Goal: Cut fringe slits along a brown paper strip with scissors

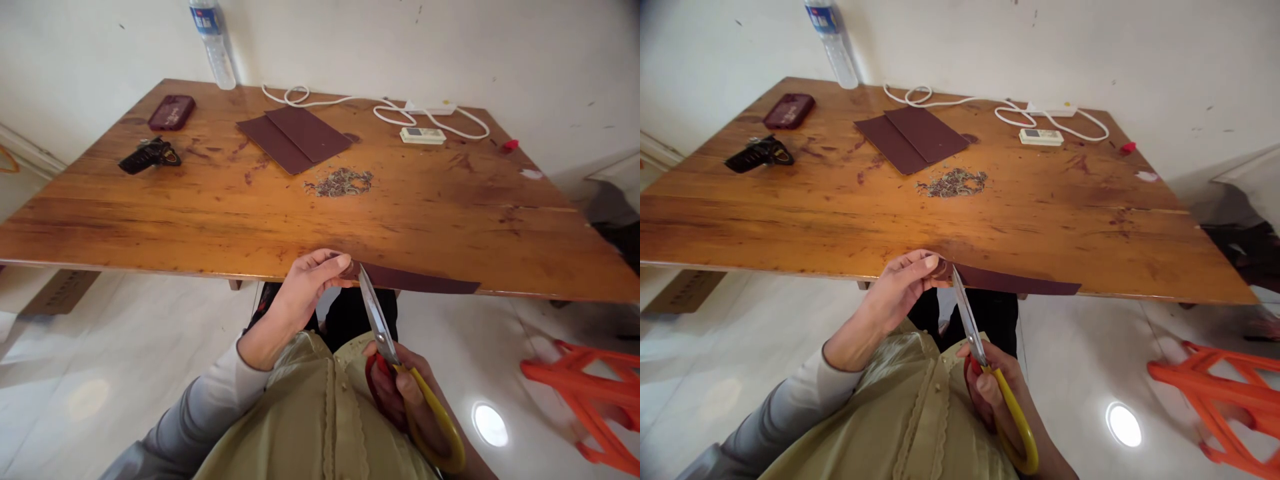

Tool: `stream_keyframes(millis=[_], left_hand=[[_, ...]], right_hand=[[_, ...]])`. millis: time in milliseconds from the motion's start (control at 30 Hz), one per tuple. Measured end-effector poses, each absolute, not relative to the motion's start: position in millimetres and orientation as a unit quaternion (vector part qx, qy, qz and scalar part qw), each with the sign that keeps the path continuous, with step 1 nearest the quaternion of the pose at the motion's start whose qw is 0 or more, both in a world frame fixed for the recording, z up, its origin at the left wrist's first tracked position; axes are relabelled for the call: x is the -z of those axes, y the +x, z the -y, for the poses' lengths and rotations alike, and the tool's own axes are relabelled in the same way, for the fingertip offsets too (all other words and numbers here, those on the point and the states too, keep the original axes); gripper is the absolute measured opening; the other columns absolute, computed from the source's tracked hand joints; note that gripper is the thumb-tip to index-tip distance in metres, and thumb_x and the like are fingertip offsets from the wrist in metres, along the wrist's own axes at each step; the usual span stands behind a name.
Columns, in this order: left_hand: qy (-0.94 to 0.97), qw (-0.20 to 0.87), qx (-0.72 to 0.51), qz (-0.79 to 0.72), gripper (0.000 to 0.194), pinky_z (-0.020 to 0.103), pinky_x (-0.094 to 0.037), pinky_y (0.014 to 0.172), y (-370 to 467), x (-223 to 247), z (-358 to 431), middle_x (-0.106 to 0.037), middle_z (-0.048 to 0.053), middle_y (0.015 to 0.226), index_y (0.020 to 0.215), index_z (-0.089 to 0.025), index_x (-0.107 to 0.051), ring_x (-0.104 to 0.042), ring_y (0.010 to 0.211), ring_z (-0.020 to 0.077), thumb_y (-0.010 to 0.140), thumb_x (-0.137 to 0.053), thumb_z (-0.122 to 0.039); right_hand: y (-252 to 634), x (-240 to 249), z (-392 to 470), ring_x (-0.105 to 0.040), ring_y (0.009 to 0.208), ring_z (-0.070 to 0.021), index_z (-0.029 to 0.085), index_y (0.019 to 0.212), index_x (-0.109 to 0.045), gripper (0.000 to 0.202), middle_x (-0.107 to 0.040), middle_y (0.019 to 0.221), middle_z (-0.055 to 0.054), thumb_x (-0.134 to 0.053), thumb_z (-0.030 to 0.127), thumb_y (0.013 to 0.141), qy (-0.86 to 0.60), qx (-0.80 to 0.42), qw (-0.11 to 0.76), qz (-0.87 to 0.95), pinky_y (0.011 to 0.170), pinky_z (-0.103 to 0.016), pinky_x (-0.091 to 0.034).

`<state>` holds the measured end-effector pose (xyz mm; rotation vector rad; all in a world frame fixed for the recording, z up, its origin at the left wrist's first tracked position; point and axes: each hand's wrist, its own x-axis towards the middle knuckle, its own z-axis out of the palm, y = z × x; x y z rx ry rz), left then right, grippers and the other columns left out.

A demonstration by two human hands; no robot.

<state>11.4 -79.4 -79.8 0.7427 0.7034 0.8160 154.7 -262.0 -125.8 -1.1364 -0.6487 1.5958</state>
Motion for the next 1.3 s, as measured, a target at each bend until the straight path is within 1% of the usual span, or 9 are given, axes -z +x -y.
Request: stream_keyframes(millis=[133,367,467,633,733,833,933,1067,1300], left_hand=[[0.327,0.798,-0.393,-0.318,0.026,0.024,-0.054,0.065,14.7,80.0,81.5,-0.06,-0.001,0.065,0.066,-0.013,-0.072,-0.056,0.064,0.0098,0.066,-0.09,-0.032],[0.341,0.77,-0.396,-0.366,0.02,0.025,-0.049,0.061,14.6,84.2,80.0,-0.065,0.0,0.064,0.065,-0.015,-0.075,-0.057,0.061,0.0101,0.065,-0.088,-0.03],[0.356,0.758,-0.395,-0.377,0.019,0.025,-0.048,0.061,14.3,83.3,79.8,-0.066,0.0,0.063,0.063,-0.015,-0.074,-0.058,0.06,0.0107,0.066,-0.087,-0.029],[0.357,0.753,-0.394,-0.388,0.018,0.026,-0.048,0.062,15.1,80.7,80.0,-0.065,-0.001,0.061,0.062,-0.016,-0.073,-0.057,0.058,0.0106,0.064,-0.086,-0.029],[0.366,0.743,-0.398,-0.394,0.017,0.025,-0.048,0.062,15.8,79.3,80.1,-0.066,-0.001,0.062,0.061,-0.016,-0.074,-0.057,0.059,0.0103,0.064,-0.085,-0.028],[0.369,0.738,-0.399,-0.399,0.014,0.025,-0.051,0.063,16.1,78.0,80.0,-0.067,-0.001,0.062,0.062,-0.016,-0.075,-0.06,0.059,0.0106,0.063,-0.084,-0.026],[0.376,0.733,-0.402,-0.4,0.012,0.027,-0.054,0.066,15.6,77.7,79.2,-0.069,0.0,0.062,0.062,-0.016,-0.075,-0.062,0.059,0.0119,0.062,-0.083,-0.025],[0.401,0.722,-0.406,-0.391,0.011,0.027,-0.054,0.065,13.4,78.9,76.9,-0.068,-0.001,0.059,0.062,-0.017,-0.075,-0.062,0.057,0.0116,0.063,-0.083,-0.024],[0.391,0.747,-0.395,-0.365,0.014,0.027,-0.055,0.067,12.3,80.1,77.6,-0.069,-0.001,0.063,0.066,-0.018,-0.076,-0.063,0.06,0.0117,0.066,-0.086,-0.028]], right_hand=[[155.1,124.9,260.9,-0.023,0.047,-0.007,0.021,0.103,-0.065,0.047,-0.038,0.063,0.008,-0.069,0.066,0.089,-0.484,-0.652,0.505,0.291,0.04,-0.021,-0.018],[157.5,122.6,261.0,-0.025,0.048,-0.0085,0.02,0.103,-0.064,0.045,-0.039,0.065,0.007,-0.067,0.063,0.092,-0.49,-0.65,0.492,0.309,0.043,-0.023,-0.019],[154.4,125.8,262.5,-0.025,0.048,-0.009,0.02,0.104,-0.064,0.046,-0.04,0.065,0.007,-0.066,0.065,0.092,-0.477,-0.652,0.507,0.3,0.043,-0.024,-0.018],[148.1,126.8,262.2,-0.027,0.052,-0.0103,0.021,0.099,-0.064,0.045,-0.044,0.067,0.004,-0.066,0.065,0.091,-0.463,-0.653,0.535,0.271,0.045,-0.024,-0.022],[148.1,124.6,261.1,-0.024,0.049,-0.0093,0.02,0.097,-0.064,0.049,-0.04,0.062,0.007,-0.068,0.068,0.089,-0.462,-0.668,0.517,0.271,0.044,-0.023,-0.019],[149.0,122.7,260.6,-0.022,0.048,-0.0085,0.02,0.099,-0.063,0.05,-0.036,0.06,0.008,-0.066,0.069,0.09,-0.459,-0.678,0.505,0.273,0.043,-0.022,-0.017],[149.7,122.2,261.0,-0.023,0.048,-0.0084,0.02,0.099,-0.063,0.048,-0.036,0.062,0.008,-0.066,0.068,0.091,-0.462,-0.675,0.508,0.27,0.042,-0.021,-0.018],[151.5,121.8,262.4,-0.02,0.048,-0.0077,0.021,0.096,-0.064,0.047,-0.034,0.061,0.009,-0.069,0.068,0.089,-0.449,-0.688,0.508,0.257,0.041,-0.02,-0.016],[150.3,119.5,262.2,-0.021,0.049,-0.0083,0.02,0.095,-0.065,0.05,-0.034,0.062,0.008,-0.072,0.069,0.085,-0.469,-0.67,0.514,0.258,0.043,-0.022,-0.015]])
